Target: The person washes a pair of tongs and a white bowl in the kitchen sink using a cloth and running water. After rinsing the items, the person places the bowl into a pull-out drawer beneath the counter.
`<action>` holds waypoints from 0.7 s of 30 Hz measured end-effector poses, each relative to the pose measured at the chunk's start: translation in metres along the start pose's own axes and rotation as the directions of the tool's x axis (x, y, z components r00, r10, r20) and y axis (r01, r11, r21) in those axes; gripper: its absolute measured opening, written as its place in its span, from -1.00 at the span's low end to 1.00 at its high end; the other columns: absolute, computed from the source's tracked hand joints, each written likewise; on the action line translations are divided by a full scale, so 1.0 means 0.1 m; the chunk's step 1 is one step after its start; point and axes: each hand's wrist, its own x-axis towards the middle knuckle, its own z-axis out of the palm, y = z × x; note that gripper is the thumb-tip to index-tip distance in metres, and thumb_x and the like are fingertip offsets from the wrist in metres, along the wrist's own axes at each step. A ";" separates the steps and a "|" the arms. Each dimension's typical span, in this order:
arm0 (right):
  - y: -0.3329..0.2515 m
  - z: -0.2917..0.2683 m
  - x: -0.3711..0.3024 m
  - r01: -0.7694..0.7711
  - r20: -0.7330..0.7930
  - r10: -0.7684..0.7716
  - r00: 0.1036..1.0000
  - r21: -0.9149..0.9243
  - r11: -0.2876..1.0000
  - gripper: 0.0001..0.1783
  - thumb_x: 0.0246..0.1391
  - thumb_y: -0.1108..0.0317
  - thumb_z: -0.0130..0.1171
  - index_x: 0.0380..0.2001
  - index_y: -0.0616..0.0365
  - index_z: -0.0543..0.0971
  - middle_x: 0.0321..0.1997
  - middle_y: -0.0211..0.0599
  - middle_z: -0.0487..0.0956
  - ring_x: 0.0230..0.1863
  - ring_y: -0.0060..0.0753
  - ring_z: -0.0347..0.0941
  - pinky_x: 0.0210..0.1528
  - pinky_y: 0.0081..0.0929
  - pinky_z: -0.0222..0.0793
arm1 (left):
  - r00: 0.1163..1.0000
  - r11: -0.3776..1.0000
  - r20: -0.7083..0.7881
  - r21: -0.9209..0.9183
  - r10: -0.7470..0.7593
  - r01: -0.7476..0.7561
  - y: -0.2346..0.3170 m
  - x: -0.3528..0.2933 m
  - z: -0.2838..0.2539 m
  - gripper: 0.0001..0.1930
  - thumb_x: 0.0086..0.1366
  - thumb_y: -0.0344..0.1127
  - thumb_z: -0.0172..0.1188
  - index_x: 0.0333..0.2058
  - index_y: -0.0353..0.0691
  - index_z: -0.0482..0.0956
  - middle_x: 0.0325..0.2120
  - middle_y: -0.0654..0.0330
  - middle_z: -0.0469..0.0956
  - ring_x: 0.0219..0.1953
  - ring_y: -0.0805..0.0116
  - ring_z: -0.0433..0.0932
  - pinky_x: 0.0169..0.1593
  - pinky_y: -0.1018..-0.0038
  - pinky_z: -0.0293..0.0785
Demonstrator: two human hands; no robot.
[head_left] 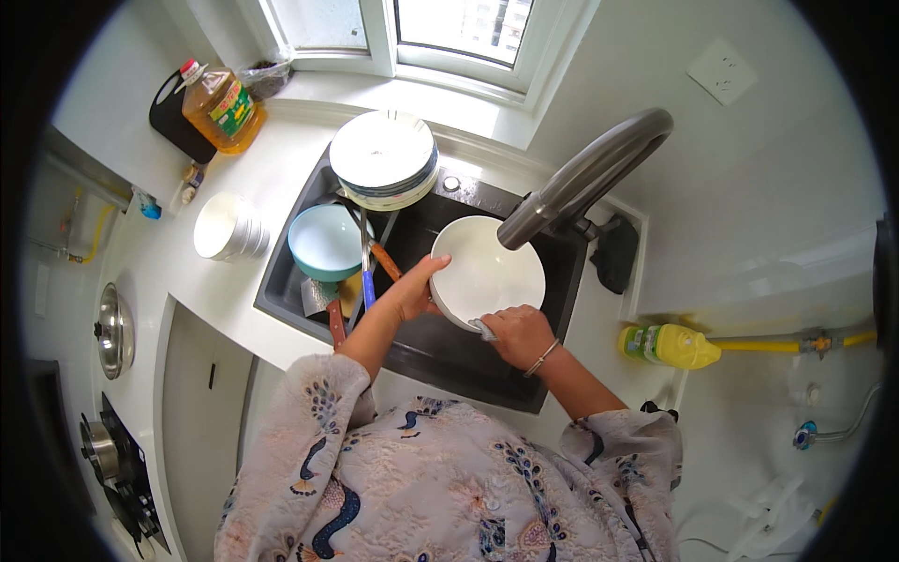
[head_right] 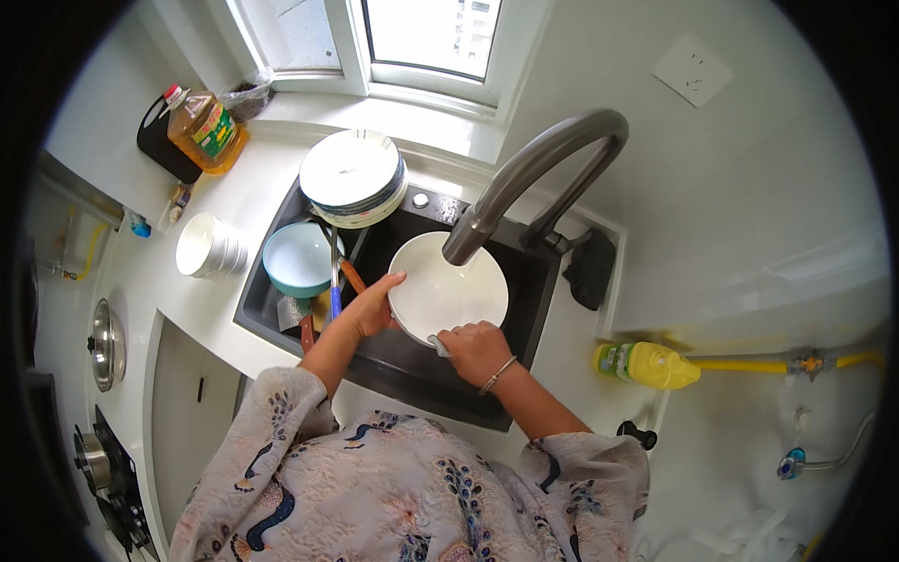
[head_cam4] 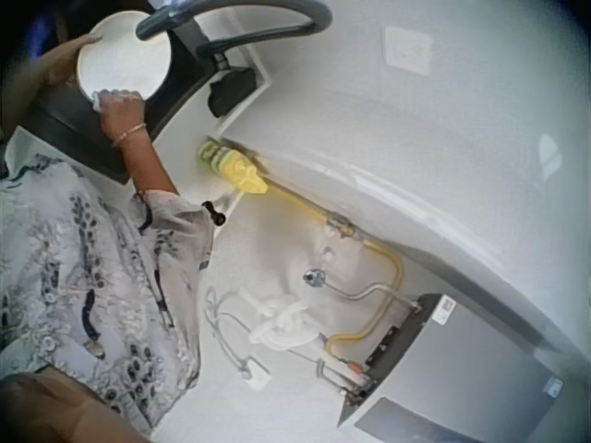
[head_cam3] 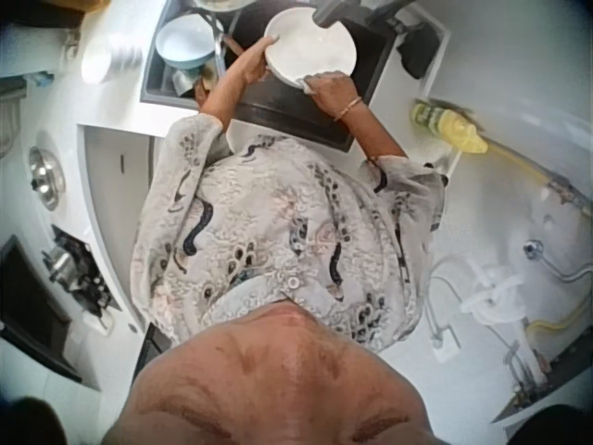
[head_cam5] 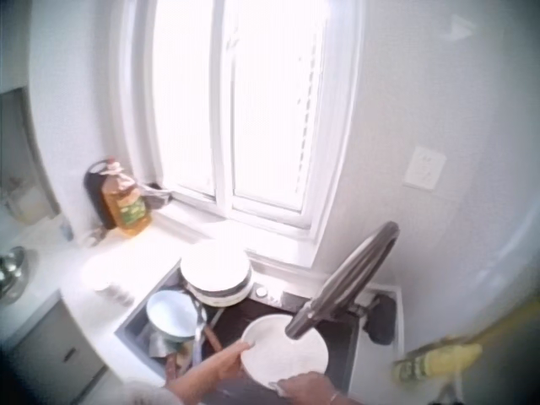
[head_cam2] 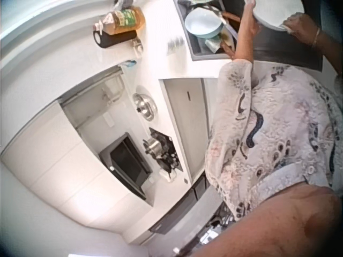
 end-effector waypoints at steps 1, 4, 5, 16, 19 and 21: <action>-0.06 0.01 0.05 -0.032 -0.017 0.032 0.999 -0.009 0.999 -0.92 -0.14 0.35 0.07 -0.48 0.02 0.50 -0.58 -0.33 0.52 -0.49 -0.29 0.49 -0.43 -0.35 0.34 | 1.000 0.999 0.002 -0.049 0.020 -0.020 -0.04 0.05 -0.01 -0.28 0.11 0.24 0.04 0.16 0.00 0.18 0.07 0.14 0.33 0.09 0.12 0.34 0.02 0.01 0.32; -0.23 0.16 0.09 -0.134 -0.059 0.134 0.989 0.005 0.991 -0.90 -0.14 0.36 0.06 -0.46 0.05 0.50 -0.59 -0.32 0.51 -0.49 -0.28 0.49 -0.46 -0.34 0.33 | 0.999 0.973 -0.029 -0.227 0.040 -0.045 -0.30 0.09 0.03 -0.31 0.11 0.22 0.06 0.14 0.06 0.15 0.07 0.14 0.30 0.06 0.14 0.36 -0.06 0.07 0.39; -0.26 0.19 0.13 -0.162 -0.080 0.162 0.984 0.007 0.987 -0.89 -0.14 0.37 0.06 -0.45 0.06 0.50 -0.59 -0.32 0.51 -0.49 -0.27 0.49 -0.47 -0.33 0.33 | 0.999 0.967 -0.011 -0.250 0.047 -0.048 -0.34 0.09 0.04 -0.33 0.11 0.19 0.05 0.13 0.03 0.17 0.05 0.14 0.32 0.03 0.16 0.38 -0.07 0.09 0.41; 0.41 -0.10 -0.21 -0.255 0.050 0.260 0.964 -0.090 0.963 -0.53 -0.10 -0.01 0.17 -0.18 0.09 0.54 0.20 -0.12 0.27 0.26 -0.07 0.05 0.27 0.05 -0.14 | 0.973 0.946 0.001 -0.230 0.233 -0.226 -0.44 -0.04 -0.08 -0.45 0.15 -0.06 0.02 0.10 -0.09 0.22 -0.06 0.14 0.41 -0.05 0.25 0.46 -0.03 0.26 0.44; 0.64 0.01 -0.07 -0.330 -0.256 0.348 0.902 0.109 0.938 -0.46 -0.07 0.11 0.17 -0.02 0.13 0.43 0.22 -0.06 0.23 0.22 0.01 0.10 0.23 -0.17 0.05 | 0.981 0.948 0.020 -0.262 0.195 -0.183 -0.41 -0.02 -0.05 -0.43 0.14 -0.05 0.04 0.09 -0.19 0.25 -0.05 0.11 0.43 -0.05 0.21 0.47 0.02 0.25 0.41; 0.82 0.14 0.03 -0.439 -0.286 0.524 0.802 0.313 0.842 -0.50 -0.03 0.12 0.15 -0.04 0.17 0.44 0.11 -0.02 0.34 0.11 -0.03 0.24 0.15 -0.33 0.15 | 0.981 0.934 0.005 -0.308 0.193 -0.182 -0.39 -0.12 0.07 -0.41 0.14 -0.04 0.05 0.06 -0.32 0.31 -0.07 0.06 0.47 -0.05 0.17 0.48 0.07 0.27 0.37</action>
